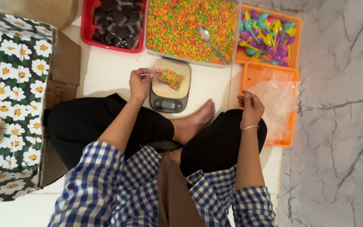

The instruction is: Filling small plastic bags with colorful pellets, weighing them on a digital scale, and sealing them for distribution.

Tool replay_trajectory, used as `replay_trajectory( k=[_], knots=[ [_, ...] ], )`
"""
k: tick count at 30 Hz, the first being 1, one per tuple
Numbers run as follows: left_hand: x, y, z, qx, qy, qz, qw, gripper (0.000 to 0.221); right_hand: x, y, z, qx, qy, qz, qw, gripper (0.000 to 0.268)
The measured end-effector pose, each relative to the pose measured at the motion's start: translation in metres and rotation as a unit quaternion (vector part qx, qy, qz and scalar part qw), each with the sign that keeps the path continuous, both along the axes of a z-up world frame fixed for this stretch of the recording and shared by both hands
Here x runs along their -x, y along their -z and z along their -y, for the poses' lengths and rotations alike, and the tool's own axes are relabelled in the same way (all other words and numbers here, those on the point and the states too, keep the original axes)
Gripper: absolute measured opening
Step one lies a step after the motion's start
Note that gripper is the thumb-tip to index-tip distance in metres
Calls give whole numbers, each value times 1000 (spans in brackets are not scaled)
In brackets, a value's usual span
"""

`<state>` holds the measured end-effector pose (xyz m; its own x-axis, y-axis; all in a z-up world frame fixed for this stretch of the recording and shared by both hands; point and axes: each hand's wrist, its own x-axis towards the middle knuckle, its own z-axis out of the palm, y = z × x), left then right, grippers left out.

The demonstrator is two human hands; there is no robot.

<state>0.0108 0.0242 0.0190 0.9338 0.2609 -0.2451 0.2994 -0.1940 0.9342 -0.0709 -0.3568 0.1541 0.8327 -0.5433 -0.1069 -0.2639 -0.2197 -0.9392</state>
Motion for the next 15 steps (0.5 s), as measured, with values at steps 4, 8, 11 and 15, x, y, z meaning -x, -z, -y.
replay_trajectory(
  k=[4,8,11,15],
  knots=[
    [12,-101,-19,-25,4,87,996,4,-3,4,-6,19,-7,3,1000,17],
    [27,-140,-45,-152,35,173,973,6,-27,-1,-58,94,-126,45,987,17],
    [37,-147,-64,-214,41,192,957,7,-47,-24,-143,117,-272,77,952,34],
    [30,-145,-87,-331,73,236,911,10,-74,-67,-262,167,-470,143,855,59]
  ],
)
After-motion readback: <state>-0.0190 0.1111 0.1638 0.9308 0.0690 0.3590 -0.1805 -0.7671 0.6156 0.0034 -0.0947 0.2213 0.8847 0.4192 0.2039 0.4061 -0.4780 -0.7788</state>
